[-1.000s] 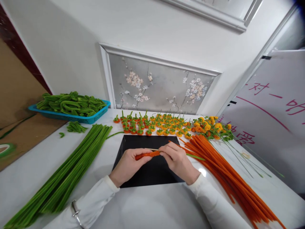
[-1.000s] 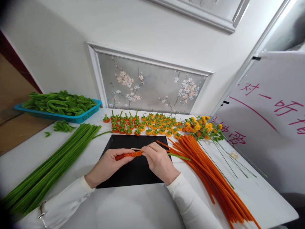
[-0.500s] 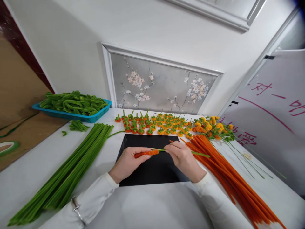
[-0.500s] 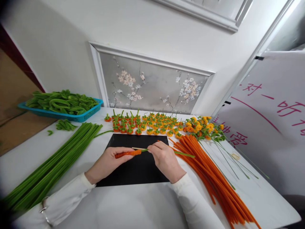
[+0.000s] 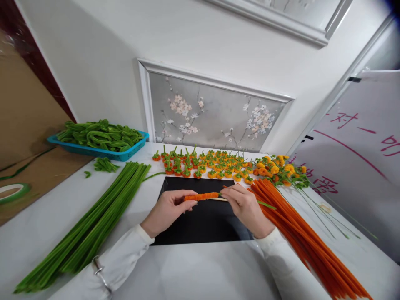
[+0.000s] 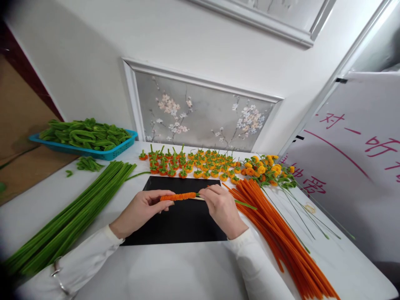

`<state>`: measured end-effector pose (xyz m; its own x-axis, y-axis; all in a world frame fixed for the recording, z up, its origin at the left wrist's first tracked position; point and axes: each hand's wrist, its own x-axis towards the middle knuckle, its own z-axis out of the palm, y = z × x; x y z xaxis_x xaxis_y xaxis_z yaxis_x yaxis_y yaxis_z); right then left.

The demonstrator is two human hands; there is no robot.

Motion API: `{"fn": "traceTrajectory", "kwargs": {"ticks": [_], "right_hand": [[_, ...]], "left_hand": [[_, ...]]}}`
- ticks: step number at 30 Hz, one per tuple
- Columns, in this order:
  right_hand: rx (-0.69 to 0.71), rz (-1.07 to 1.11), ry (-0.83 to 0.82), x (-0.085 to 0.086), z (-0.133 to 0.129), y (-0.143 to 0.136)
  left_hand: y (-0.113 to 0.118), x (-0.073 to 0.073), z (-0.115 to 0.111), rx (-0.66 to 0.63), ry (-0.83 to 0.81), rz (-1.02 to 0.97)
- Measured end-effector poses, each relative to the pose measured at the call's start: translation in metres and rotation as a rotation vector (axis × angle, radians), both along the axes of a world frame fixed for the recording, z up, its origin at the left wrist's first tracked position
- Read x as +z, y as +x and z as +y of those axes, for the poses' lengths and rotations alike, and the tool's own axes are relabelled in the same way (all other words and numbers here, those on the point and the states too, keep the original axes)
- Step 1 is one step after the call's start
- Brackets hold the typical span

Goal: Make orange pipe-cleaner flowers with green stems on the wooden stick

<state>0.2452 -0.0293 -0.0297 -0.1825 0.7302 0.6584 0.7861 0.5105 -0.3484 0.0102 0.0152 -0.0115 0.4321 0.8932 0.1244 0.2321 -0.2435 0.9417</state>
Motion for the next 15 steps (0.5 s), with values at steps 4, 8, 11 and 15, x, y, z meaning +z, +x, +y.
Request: {"fn": "traceTrajectory", "kwargs": {"ticks": [4, 8, 11, 15], "right_hand": [[-0.003, -0.012, 0.009, 0.001, 0.000, -0.001], [0.014, -0.052, 0.019, 0.004, -0.002, -0.007], [0.051, -0.064, 0.034, 0.005, -0.003, -0.013], [0.096, -0.021, 0.026, 0.004, -0.002, -0.016]], "left_hand": [[-0.001, -0.003, 0.000, -0.024, -0.014, -0.028], [0.000, -0.005, 0.000, -0.045, -0.028, -0.041], [0.002, -0.004, -0.001, -0.038, -0.023, -0.025], [0.003, -0.004, -0.001, -0.029, -0.013, -0.015]]}}
